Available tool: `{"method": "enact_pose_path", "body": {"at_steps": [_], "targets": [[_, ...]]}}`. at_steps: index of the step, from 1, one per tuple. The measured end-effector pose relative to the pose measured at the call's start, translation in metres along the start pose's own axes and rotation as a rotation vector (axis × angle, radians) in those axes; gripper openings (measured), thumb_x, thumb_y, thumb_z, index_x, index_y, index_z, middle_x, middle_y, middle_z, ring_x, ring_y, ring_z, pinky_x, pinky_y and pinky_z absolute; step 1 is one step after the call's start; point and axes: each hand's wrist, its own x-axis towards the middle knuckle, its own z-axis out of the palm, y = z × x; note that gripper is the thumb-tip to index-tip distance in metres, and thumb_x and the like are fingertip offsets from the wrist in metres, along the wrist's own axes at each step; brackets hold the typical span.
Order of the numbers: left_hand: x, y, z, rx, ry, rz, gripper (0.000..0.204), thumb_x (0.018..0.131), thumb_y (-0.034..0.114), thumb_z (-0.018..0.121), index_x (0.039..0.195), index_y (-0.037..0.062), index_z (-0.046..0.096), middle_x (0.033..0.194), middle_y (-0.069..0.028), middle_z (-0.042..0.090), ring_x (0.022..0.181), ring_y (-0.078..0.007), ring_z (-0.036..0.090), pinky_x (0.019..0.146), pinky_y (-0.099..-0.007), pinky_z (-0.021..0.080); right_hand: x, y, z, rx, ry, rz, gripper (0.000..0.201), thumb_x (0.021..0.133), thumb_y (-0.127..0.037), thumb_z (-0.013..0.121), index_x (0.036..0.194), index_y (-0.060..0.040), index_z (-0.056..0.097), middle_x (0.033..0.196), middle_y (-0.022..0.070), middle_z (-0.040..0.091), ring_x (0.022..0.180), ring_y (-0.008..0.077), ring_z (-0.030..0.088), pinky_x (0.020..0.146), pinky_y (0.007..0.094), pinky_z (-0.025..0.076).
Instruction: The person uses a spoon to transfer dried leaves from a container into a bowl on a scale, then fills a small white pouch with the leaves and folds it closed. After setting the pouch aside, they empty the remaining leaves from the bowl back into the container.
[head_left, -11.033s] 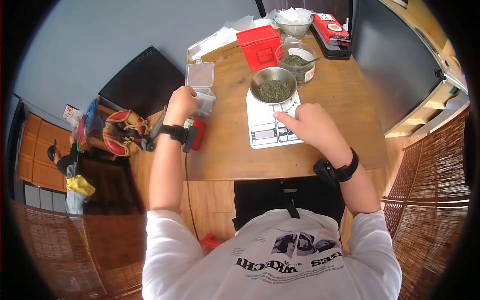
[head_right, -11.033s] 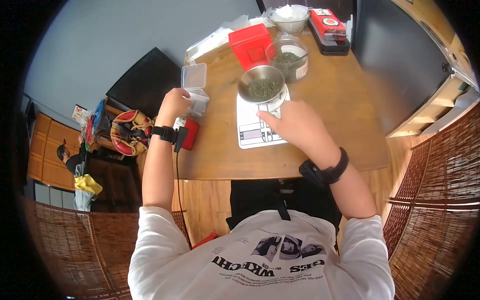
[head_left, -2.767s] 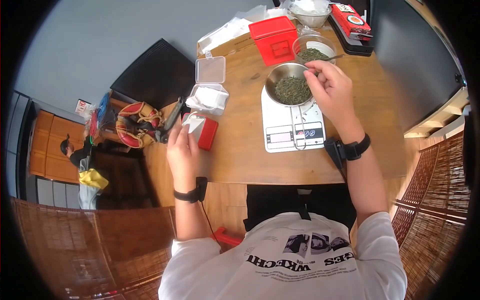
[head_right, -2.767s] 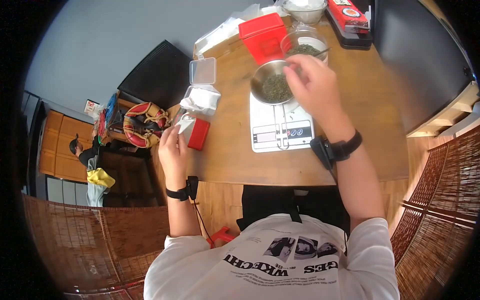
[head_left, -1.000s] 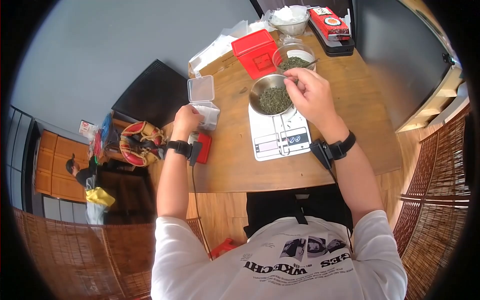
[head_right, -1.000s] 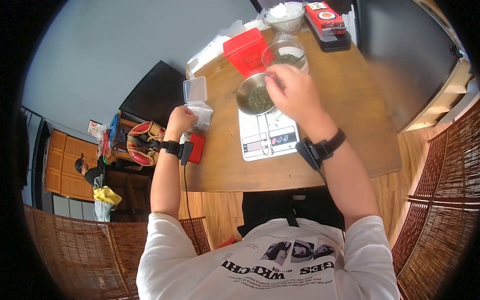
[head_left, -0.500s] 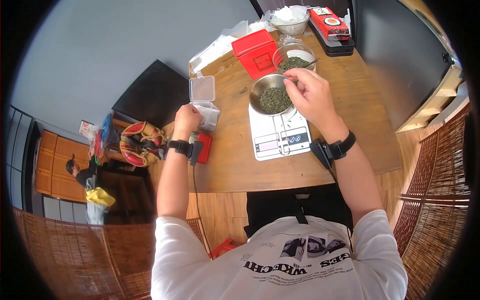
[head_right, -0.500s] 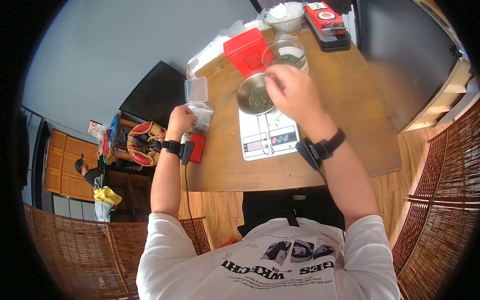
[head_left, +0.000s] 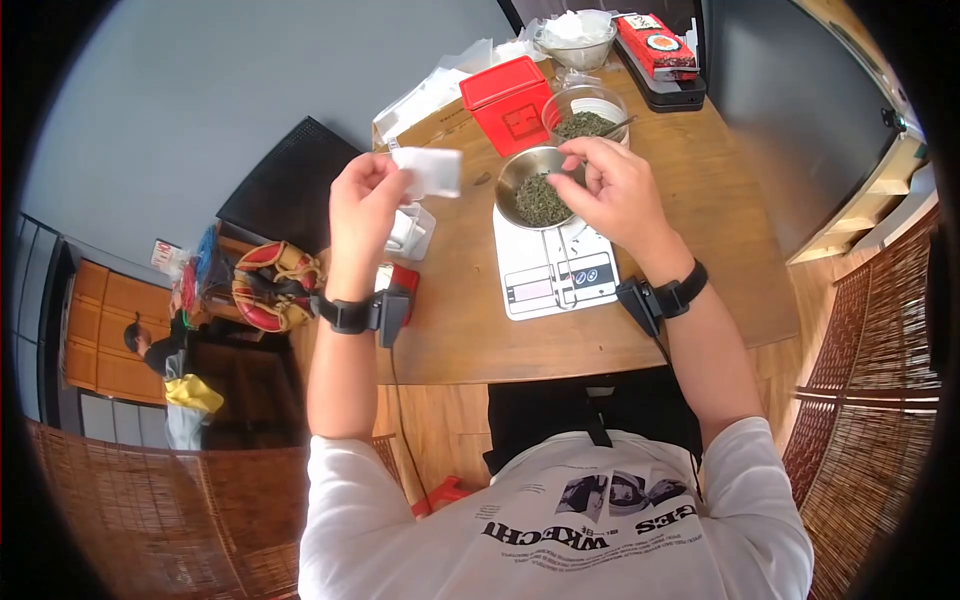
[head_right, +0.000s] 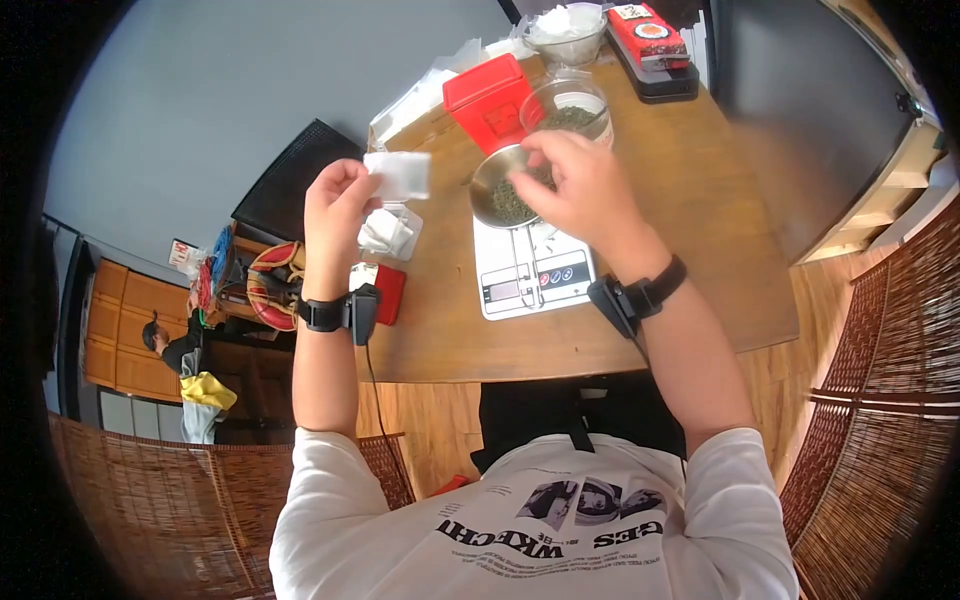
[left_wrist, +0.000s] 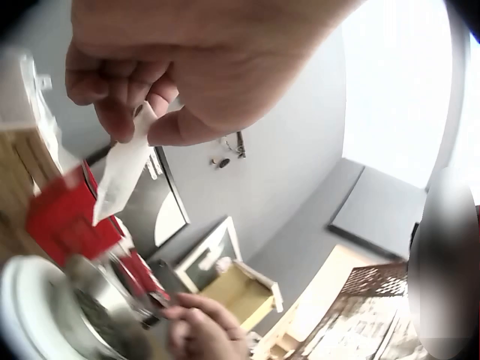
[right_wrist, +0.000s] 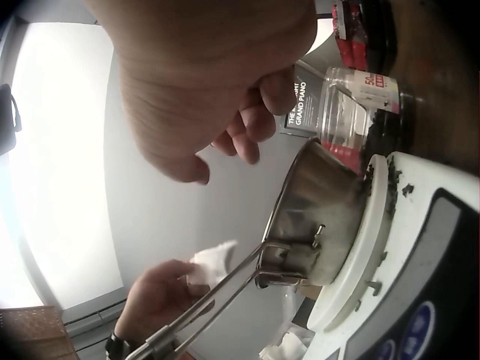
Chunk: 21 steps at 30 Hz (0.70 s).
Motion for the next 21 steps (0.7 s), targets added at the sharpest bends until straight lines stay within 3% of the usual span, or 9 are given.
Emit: {"method": "enact_pose_path", "body": {"at_steps": [2,5,8,14,21], "targets": [[-0.009,0.018,0.026,-0.154,-0.029,-0.038,0.005,0.091,0.006,0.066,0.090,0.0030,0.062,0.085,-0.0031,0.067,0.075,-0.0100,0.064,0.068,-0.0238,0.052,-0.001,-0.001,0.001,0.062,-0.070,-0.031,0.047,0.077,-0.023,0.082,0.118,-0.0066,0.066,0.093,0.0026,0.068,0.058,0.0089,0.049,0.054,0.0249,0.043],[-0.016,0.027,0.063,-0.332,-0.117,-0.032,0.006,0.091,0.005,0.067,0.092,0.0022,0.062,0.086,-0.0052,0.068,0.072,-0.0126,0.065,0.068,-0.0250,0.052,0.001,-0.006,0.001,0.204,-0.138,0.009,0.065,0.074,-0.022,0.085,0.130,-0.0055,0.058,0.090,0.0017,0.064,0.057,0.0074,0.047,0.054,0.0236,0.041],[-0.013,0.019,0.089,-0.438,-0.156,-0.046,0.006,0.091,0.005,0.067,0.092,0.0012,0.062,0.085,-0.0063,0.068,0.069,-0.0135,0.065,0.067,-0.0250,0.052,-0.001,-0.001,0.006,0.302,-0.081,0.061,0.072,0.073,-0.017,0.086,0.135,-0.0032,0.052,0.083,0.0005,0.059,0.057,0.0063,0.046,0.054,0.0225,0.040],[-0.003,-0.005,0.108,-0.578,-0.208,-0.242,0.007,0.090,0.007,0.068,0.090,0.0017,0.064,0.080,-0.0036,0.066,0.064,-0.0105,0.059,0.061,-0.0232,0.046,0.003,0.012,0.008,0.514,-0.037,0.119,0.053,0.081,-0.004,0.078,0.129,-0.0003,0.054,0.076,-0.0020,0.054,0.060,0.0027,0.047,0.054,0.0205,0.038],[-0.007,-0.016,0.112,-0.392,-0.123,-0.166,0.004,0.088,0.004,0.068,0.090,0.0009,0.068,0.078,0.0009,0.064,0.069,-0.0066,0.056,0.064,-0.0215,0.042,0.003,0.006,0.008,0.547,-0.034,0.181,0.042,0.083,0.000,0.074,0.121,0.0012,0.057,0.076,-0.0037,0.052,0.062,0.0013,0.048,0.054,0.0191,0.038]]}}
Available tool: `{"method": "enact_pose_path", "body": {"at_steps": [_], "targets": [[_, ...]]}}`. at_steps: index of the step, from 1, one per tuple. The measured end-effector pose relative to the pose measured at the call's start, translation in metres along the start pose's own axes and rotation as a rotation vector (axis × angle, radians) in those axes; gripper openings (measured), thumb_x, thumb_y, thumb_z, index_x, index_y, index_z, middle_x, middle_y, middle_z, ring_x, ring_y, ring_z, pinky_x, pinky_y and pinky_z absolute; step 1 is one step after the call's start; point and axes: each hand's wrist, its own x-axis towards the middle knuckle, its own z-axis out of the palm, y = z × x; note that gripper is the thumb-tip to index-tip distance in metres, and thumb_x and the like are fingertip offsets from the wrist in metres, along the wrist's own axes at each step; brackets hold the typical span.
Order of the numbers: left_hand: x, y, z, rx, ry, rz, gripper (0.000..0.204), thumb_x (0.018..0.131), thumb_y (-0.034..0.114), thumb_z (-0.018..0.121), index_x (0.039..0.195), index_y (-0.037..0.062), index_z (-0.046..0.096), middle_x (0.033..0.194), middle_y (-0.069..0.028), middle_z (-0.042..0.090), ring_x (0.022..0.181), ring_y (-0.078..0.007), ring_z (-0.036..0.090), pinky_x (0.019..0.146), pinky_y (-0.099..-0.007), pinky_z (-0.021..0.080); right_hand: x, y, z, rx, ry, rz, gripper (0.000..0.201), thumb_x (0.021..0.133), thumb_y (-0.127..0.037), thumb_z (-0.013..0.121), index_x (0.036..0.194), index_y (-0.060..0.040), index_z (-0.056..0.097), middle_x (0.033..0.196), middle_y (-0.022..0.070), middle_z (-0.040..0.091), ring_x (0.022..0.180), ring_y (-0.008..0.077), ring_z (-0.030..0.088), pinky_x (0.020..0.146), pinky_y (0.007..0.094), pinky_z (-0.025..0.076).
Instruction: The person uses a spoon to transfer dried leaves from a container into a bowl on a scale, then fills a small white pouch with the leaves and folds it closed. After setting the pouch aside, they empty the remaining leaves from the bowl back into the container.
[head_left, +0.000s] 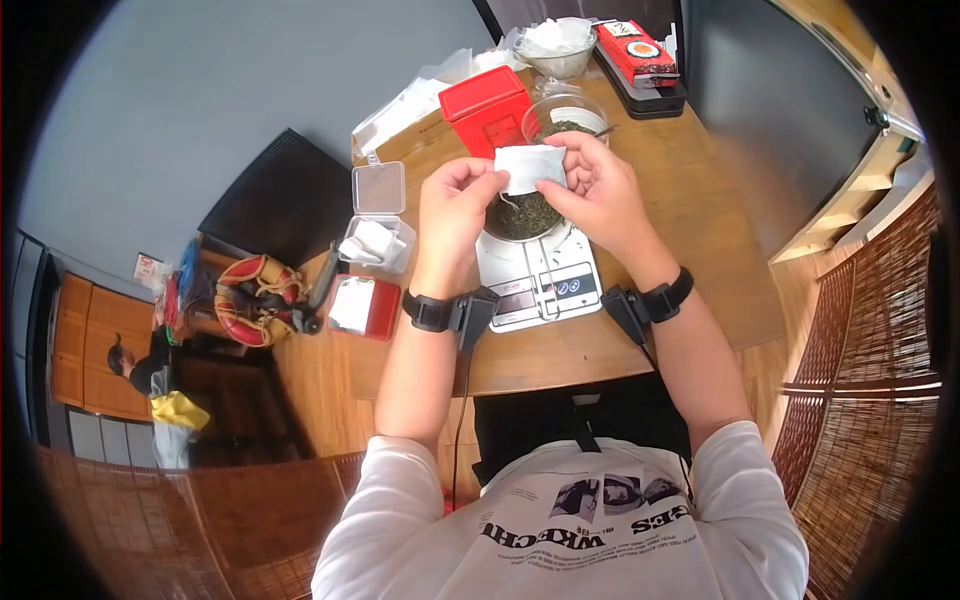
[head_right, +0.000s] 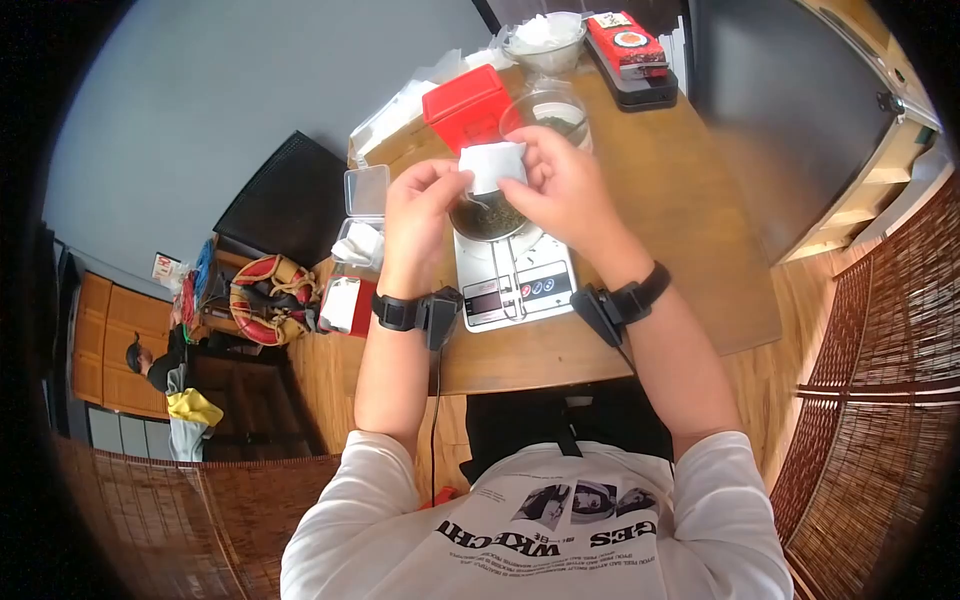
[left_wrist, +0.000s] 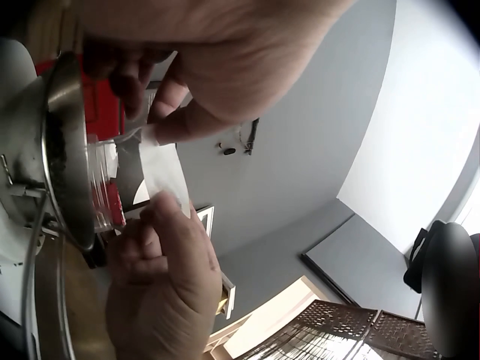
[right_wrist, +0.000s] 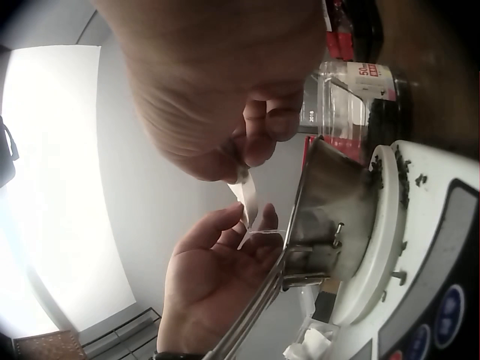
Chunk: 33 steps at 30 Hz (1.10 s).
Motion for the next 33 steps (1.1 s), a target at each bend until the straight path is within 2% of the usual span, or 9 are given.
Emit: {"method": "enact_pose_path", "body": {"at_steps": [3,5,9,11,17,22,27,31,33], "targets": [[0.002,-0.010,-0.002,0.033,0.000,0.093,0.003,0.087,0.002,0.069,0.088,-0.0002,0.069,0.081,0.0014,0.063,0.074,-0.0071,0.057,0.069,-0.0212,0.043,0.000,0.000,-0.005,-0.108,-0.018,0.011,0.040,0.084,-0.001,0.074,0.120,0.0012,0.057,0.076,-0.0034,0.054,0.062,0.0013,0.049,0.055,0.0193,0.040],[0.004,-0.016,-0.006,0.123,0.005,0.288,0.002,0.086,0.001,0.069,0.085,-0.0010,0.069,0.086,0.0006,0.065,0.078,-0.0086,0.058,0.072,-0.0213,0.043,0.001,0.003,-0.006,-0.132,-0.011,0.008,0.039,0.084,-0.001,0.073,0.120,0.0012,0.058,0.075,-0.0033,0.055,0.062,0.0013,0.050,0.056,0.0196,0.041],[0.000,-0.014,-0.007,0.126,-0.001,0.256,0.004,0.086,0.000,0.068,0.082,-0.0012,0.069,0.090,0.0001,0.065,0.080,-0.0092,0.059,0.073,-0.0219,0.044,0.001,0.008,-0.005,-0.093,0.055,-0.001,0.039,0.085,-0.003,0.073,0.120,0.0013,0.057,0.074,-0.0028,0.057,0.063,0.0015,0.052,0.057,0.0203,0.043],[-0.004,-0.010,-0.007,0.100,-0.039,0.115,0.003,0.088,0.001,0.068,0.086,-0.0005,0.069,0.089,-0.0004,0.066,0.080,-0.0084,0.059,0.073,-0.0216,0.044,0.002,0.009,-0.002,-0.077,0.076,-0.015,0.039,0.085,-0.002,0.073,0.121,0.0014,0.057,0.076,-0.0027,0.058,0.063,0.0017,0.052,0.058,0.0203,0.044],[0.003,-0.022,-0.013,0.121,-0.058,0.112,0.005,0.093,0.005,0.066,0.096,0.0013,0.067,0.087,0.0001,0.068,0.080,-0.0064,0.060,0.073,-0.0203,0.045,0.002,0.011,0.000,-0.012,0.094,-0.037,0.043,0.085,-0.001,0.073,0.125,0.0018,0.056,0.085,-0.0020,0.061,0.067,0.0011,0.054,0.060,0.0188,0.045],[0.001,-0.019,-0.012,0.055,-0.082,0.091,0.005,0.094,0.006,0.065,0.097,0.0015,0.066,0.087,-0.0005,0.068,0.079,-0.0068,0.060,0.073,-0.0206,0.045,0.001,0.002,0.004,0.071,0.055,-0.034,0.047,0.083,0.001,0.075,0.126,0.0016,0.056,0.090,-0.0009,0.063,0.068,0.0004,0.054,0.060,0.0171,0.044],[-0.002,-0.019,-0.012,-0.050,-0.084,0.088,0.007,0.094,0.007,0.064,0.096,0.0017,0.067,0.087,-0.0011,0.068,0.080,-0.0072,0.060,0.075,-0.0213,0.046,0.004,0.008,-0.002,-0.204,0.036,-0.138,0.050,0.082,-0.004,0.076,0.129,-0.0044,0.061,0.105,0.0050,0.067,0.064,0.0024,0.050,0.058,0.0189,0.043],[-0.002,-0.017,-0.013,-0.043,-0.097,0.093,0.007,0.094,0.008,0.064,0.097,0.0015,0.067,0.087,-0.0015,0.068,0.081,-0.0072,0.060,0.076,-0.0217,0.046,0.000,-0.008,-0.002,-0.286,-0.030,-0.092,0.051,0.083,-0.008,0.076,0.132,-0.0073,0.062,0.107,0.0060,0.066,0.063,0.0044,0.049,0.059,0.0207,0.043],[-0.002,-0.018,-0.012,-0.046,-0.097,0.087,0.007,0.094,0.007,0.064,0.097,0.0014,0.067,0.088,-0.0016,0.069,0.081,-0.0070,0.061,0.076,-0.0216,0.046,-0.001,-0.012,-0.002,-0.346,-0.082,-0.032,0.046,0.089,-0.001,0.070,0.134,-0.0023,0.060,0.111,0.0061,0.067,0.082,0.0056,0.061,0.071,0.0240,0.052]]}}
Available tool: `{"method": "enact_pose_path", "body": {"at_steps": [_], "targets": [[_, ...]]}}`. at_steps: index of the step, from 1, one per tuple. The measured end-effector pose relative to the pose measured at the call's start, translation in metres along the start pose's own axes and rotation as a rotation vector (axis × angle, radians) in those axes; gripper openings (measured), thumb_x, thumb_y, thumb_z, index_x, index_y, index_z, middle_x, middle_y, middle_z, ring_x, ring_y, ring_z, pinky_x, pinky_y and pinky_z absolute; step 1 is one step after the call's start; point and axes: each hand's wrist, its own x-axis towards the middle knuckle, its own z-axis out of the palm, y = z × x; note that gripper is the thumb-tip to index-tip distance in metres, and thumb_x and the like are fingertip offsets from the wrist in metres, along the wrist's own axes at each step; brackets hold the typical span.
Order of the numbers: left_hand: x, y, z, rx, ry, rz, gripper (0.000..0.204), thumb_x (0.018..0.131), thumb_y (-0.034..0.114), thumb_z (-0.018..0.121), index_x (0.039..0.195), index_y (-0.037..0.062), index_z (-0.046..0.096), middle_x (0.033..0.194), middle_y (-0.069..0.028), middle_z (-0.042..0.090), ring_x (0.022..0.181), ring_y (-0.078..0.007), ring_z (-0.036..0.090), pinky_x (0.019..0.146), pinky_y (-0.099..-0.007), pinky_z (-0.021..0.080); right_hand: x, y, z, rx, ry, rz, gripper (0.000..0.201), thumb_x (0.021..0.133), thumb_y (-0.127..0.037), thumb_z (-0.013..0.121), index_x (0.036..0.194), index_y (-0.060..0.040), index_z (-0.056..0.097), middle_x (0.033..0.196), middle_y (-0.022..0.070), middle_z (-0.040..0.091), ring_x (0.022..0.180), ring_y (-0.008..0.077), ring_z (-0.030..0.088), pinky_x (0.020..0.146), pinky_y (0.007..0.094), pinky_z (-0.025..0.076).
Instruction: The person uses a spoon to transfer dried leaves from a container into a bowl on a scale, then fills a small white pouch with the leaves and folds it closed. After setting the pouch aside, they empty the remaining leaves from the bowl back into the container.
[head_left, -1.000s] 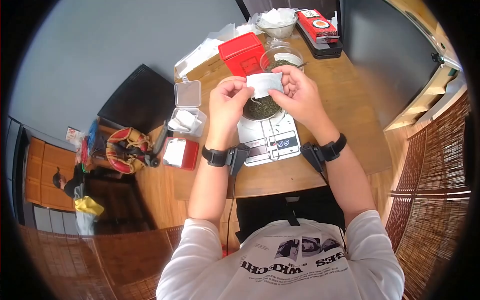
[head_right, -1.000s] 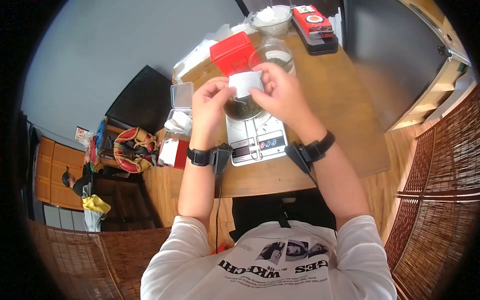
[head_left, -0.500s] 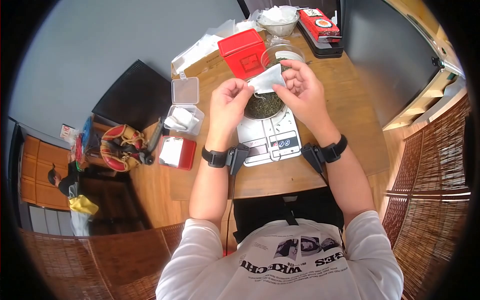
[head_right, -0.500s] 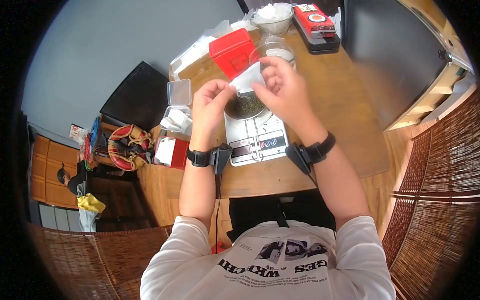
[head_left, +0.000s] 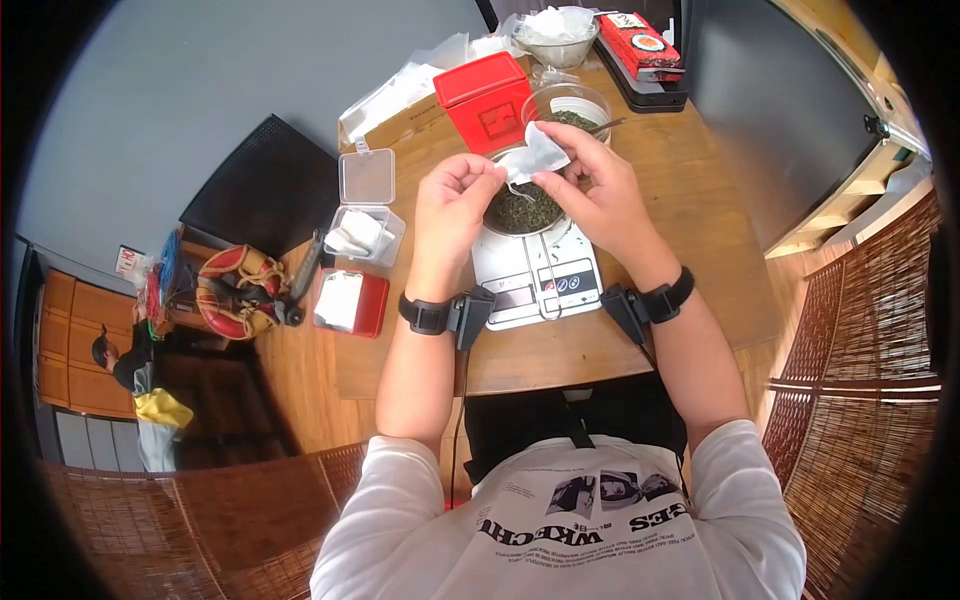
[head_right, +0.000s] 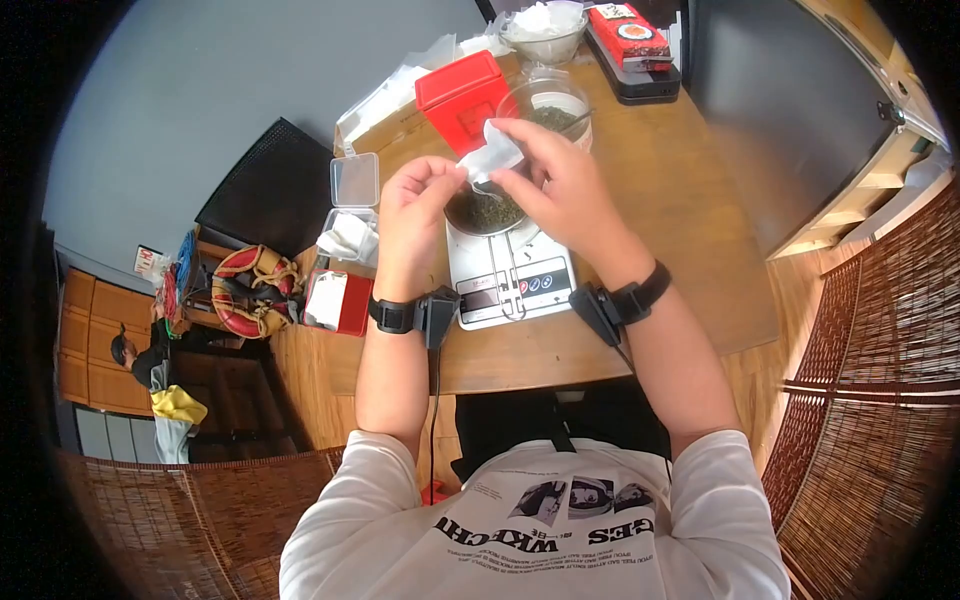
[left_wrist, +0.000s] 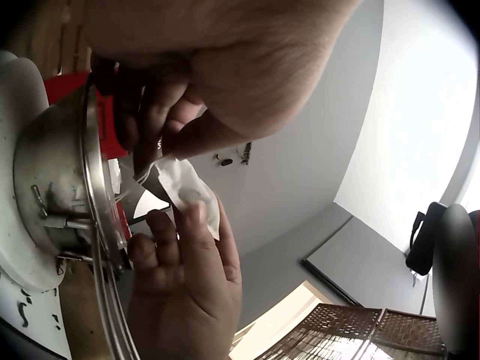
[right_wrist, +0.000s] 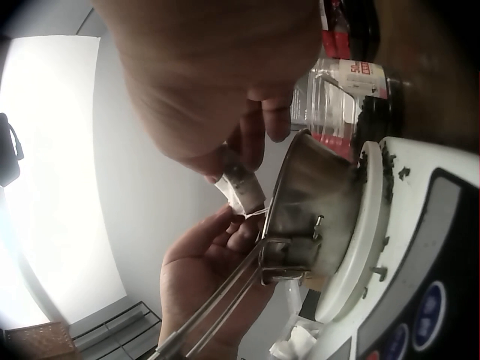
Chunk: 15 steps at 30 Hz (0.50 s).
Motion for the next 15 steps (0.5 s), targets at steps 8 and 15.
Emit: {"method": "enact_pose_path", "body": {"at_steps": [8,15], "targets": [[0.006,-0.016,-0.005,0.465,0.052,0.226,0.017,0.089,0.006,0.071,0.104,-0.0005,0.069,0.101,-0.0033,0.071,0.092,-0.0092,0.062,0.080,-0.0230,0.048,0.002,0.018,0.010,0.041,0.152,-0.132,0.040,0.090,-0.008,0.070,0.129,-0.0059,0.063,0.107,0.0108,0.069,0.077,0.0143,0.061,0.068,0.0279,0.051],[-0.005,0.003,0.013,0.497,0.013,0.313,0.032,0.082,0.004,0.075,0.114,0.0002,0.069,0.104,-0.0045,0.071,0.098,-0.0102,0.062,0.083,-0.0255,0.051,0.001,0.016,0.009,-0.115,0.119,-0.175,0.041,0.088,-0.009,0.072,0.128,-0.0062,0.063,0.096,0.0082,0.066,0.072,0.0148,0.060,0.066,0.0276,0.050]]}}
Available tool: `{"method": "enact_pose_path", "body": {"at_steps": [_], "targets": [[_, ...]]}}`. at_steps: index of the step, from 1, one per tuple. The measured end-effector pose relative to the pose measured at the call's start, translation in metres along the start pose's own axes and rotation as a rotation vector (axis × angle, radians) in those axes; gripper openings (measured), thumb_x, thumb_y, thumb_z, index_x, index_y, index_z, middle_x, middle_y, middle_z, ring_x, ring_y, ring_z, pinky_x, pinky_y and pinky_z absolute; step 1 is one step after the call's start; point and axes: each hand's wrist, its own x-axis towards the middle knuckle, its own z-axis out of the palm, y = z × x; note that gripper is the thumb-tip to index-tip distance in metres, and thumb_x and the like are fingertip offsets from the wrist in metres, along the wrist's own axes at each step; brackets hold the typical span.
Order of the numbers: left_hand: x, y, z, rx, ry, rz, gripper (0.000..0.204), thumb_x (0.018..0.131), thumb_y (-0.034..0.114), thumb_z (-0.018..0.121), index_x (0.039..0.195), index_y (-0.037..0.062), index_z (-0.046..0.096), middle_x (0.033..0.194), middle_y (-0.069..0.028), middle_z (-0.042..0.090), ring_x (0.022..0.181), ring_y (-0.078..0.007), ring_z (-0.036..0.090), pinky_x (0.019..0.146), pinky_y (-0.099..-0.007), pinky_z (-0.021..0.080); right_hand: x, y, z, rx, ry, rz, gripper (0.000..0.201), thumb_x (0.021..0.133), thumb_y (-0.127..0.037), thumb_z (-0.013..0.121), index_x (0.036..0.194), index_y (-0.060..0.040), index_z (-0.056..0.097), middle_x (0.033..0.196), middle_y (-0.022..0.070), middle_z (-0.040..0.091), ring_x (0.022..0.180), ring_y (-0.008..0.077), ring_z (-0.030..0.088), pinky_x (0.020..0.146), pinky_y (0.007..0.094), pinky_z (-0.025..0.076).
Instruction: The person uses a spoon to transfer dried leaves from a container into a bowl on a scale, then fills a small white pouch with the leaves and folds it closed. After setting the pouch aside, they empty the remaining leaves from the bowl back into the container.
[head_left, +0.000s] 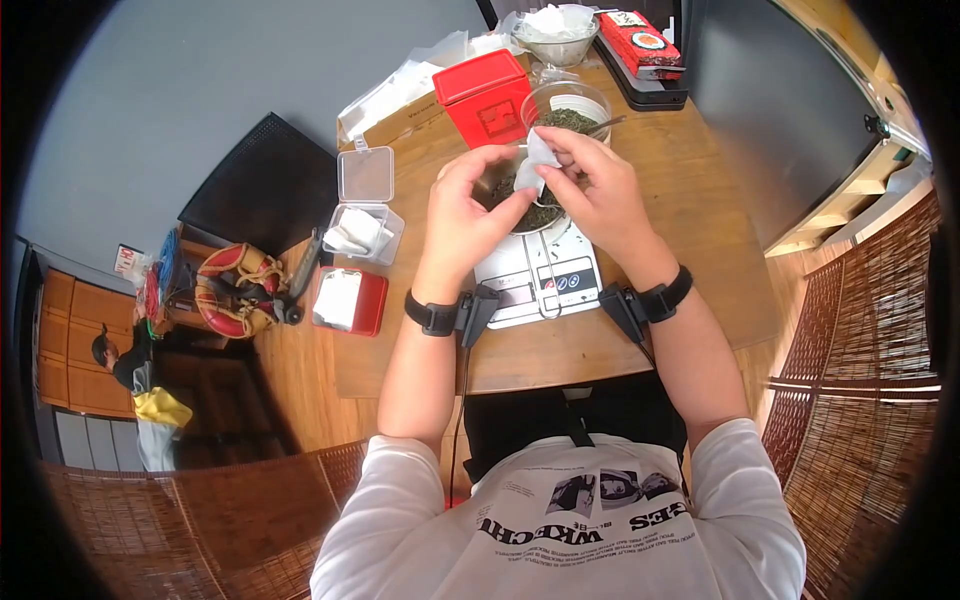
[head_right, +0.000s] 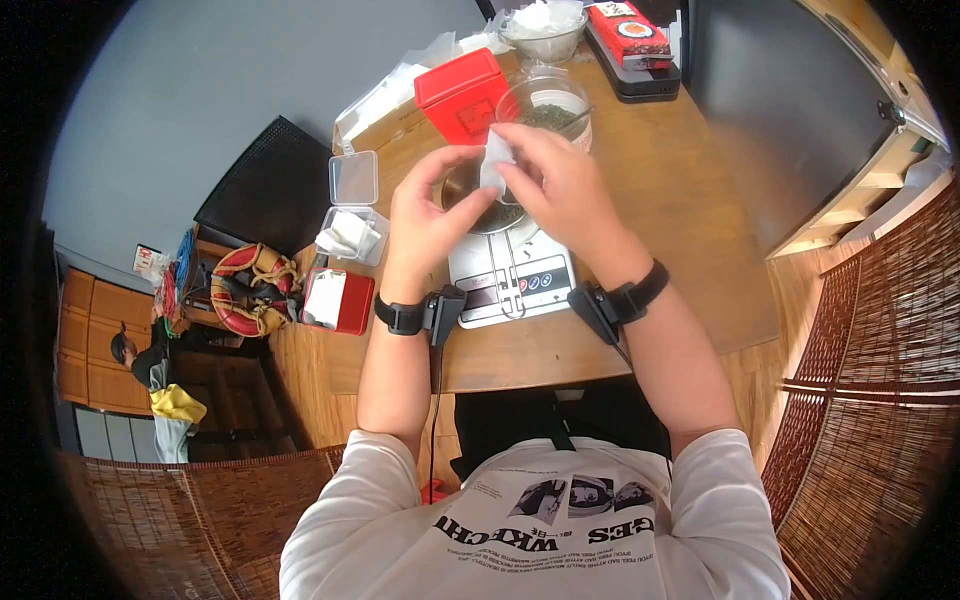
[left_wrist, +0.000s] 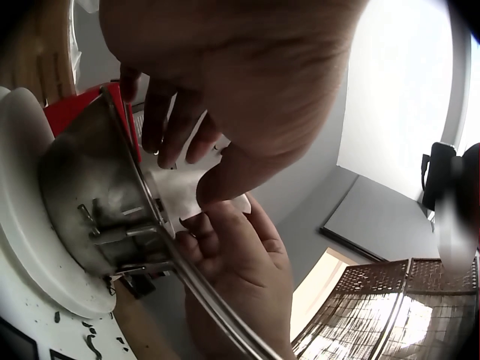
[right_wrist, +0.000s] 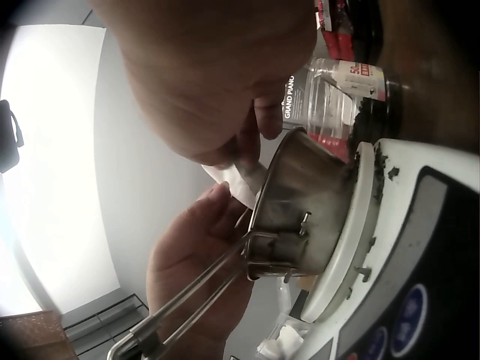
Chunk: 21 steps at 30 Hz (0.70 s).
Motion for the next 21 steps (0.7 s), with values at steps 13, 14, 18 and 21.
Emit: {"method": "enact_pose_path", "body": {"at_steps": [13,14,18,21], "targets": [[0.000,-0.012,0.002,-0.065,0.080,-0.062,0.020,0.088,-0.002,0.070,0.108,-0.0038,0.069,0.102,-0.0068,0.072,0.093,-0.0121,0.066,0.083,-0.0262,0.053,-0.001,-0.004,-0.001,0.080,-0.075,-0.013,0.043,0.090,-0.003,0.065,0.132,-0.0059,0.059,0.098,0.0082,0.066,0.070,0.0137,0.060,0.066,0.0274,0.051],[0.000,-0.013,0.002,-0.081,0.085,-0.073,0.018,0.088,-0.002,0.069,0.106,-0.0041,0.069,0.101,-0.0068,0.072,0.092,-0.0121,0.066,0.083,-0.0262,0.053,-0.001,-0.004,-0.001,0.083,-0.076,-0.010,0.043,0.088,0.001,0.064,0.131,-0.0028,0.059,0.099,0.0078,0.068,0.077,0.0133,0.061,0.071,0.0274,0.051],[-0.001,-0.016,0.004,-0.255,0.156,-0.082,0.017,0.088,-0.003,0.069,0.105,-0.0039,0.069,0.099,-0.0059,0.072,0.089,-0.0109,0.066,0.080,-0.0250,0.053,-0.001,-0.004,0.001,0.076,-0.011,-0.039,0.039,0.089,-0.002,0.065,0.127,-0.0043,0.060,0.104,0.0102,0.067,0.074,0.0161,0.063,0.068,0.0293,0.052],[-0.001,-0.016,0.001,-0.317,0.201,-0.125,0.016,0.088,-0.003,0.070,0.104,-0.0038,0.070,0.097,-0.0057,0.072,0.087,-0.0097,0.065,0.077,-0.0236,0.051,0.002,-0.005,-0.005,-0.052,-0.021,-0.045,0.033,0.087,-0.004,0.067,0.120,-0.0028,0.062,0.107,0.0116,0.067,0.077,0.0188,0.064,0.069,0.0302,0.052]]}}
